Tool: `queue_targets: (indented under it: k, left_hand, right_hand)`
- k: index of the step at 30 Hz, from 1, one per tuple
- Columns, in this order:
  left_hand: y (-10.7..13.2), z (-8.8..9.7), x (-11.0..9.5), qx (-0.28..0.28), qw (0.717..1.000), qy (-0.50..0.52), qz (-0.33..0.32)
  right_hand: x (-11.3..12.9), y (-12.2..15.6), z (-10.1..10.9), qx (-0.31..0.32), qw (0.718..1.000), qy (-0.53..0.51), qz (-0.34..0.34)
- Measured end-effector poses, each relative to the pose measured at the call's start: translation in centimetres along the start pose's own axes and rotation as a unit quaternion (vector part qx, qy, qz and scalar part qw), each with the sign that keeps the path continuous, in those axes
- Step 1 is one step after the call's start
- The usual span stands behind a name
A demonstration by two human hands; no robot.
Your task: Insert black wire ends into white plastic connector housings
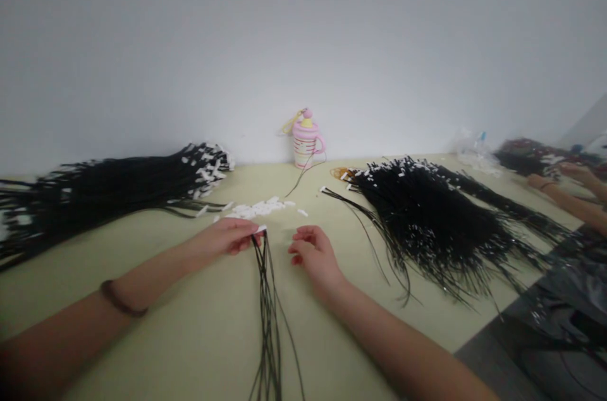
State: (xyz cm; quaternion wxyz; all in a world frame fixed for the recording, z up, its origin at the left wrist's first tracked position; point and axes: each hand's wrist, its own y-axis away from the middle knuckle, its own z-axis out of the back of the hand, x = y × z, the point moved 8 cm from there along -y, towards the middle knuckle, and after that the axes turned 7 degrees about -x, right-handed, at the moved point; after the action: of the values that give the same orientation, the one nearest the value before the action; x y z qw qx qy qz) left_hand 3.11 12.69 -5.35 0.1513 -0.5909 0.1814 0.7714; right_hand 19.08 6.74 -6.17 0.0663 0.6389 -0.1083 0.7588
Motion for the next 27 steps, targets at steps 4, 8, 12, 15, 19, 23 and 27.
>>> queue_targets:
  k: [4, 8, 12, 15, 19, 23, 27]
  left_hand:
    - [-0.4, 0.1, 0.5, 0.005, 1.000, 0.027, -0.003]
    - [-0.8, 0.5, 1.2, 0.000, 0.998, 0.059, 0.011]
    - [-0.6, 0.5, 1.1, 0.005, 0.997, 0.080, 0.018]
    - [-0.2, 0.5, 0.6, 0.021, 0.995, 0.097, 0.015]
    - [-0.1, 0.6, 0.6, 0.042, 0.991, 0.123, 0.023]
    - [-0.4, 0.9, 1.3, 0.045, 0.987, 0.152, 0.033]
    - [-0.5, 1.0, 1.7, 0.046, 0.983, 0.175, 0.041]
  right_hand:
    - [-1.0, -2.2, 2.4, -0.016, 0.997, 0.055, 0.045]
    - [-1.9, -4.8, 9.5, -0.069, 0.979, 0.172, 0.082]
    - [-2.8, -4.6, 17.2, -0.135, 0.950, 0.260, 0.103]
    - [-2.5, -3.3, 20.1, -0.152, 0.930, 0.307, 0.131]
    - [-1.1, -1.2, 17.5, -0.097, 0.926, 0.326, 0.164]
    - [0.6, 0.3, 8.6, 0.035, 0.949, 0.257, 0.179]
    - [1.5, -0.7, -1.3, 0.121, 0.957, 0.191, 0.181]
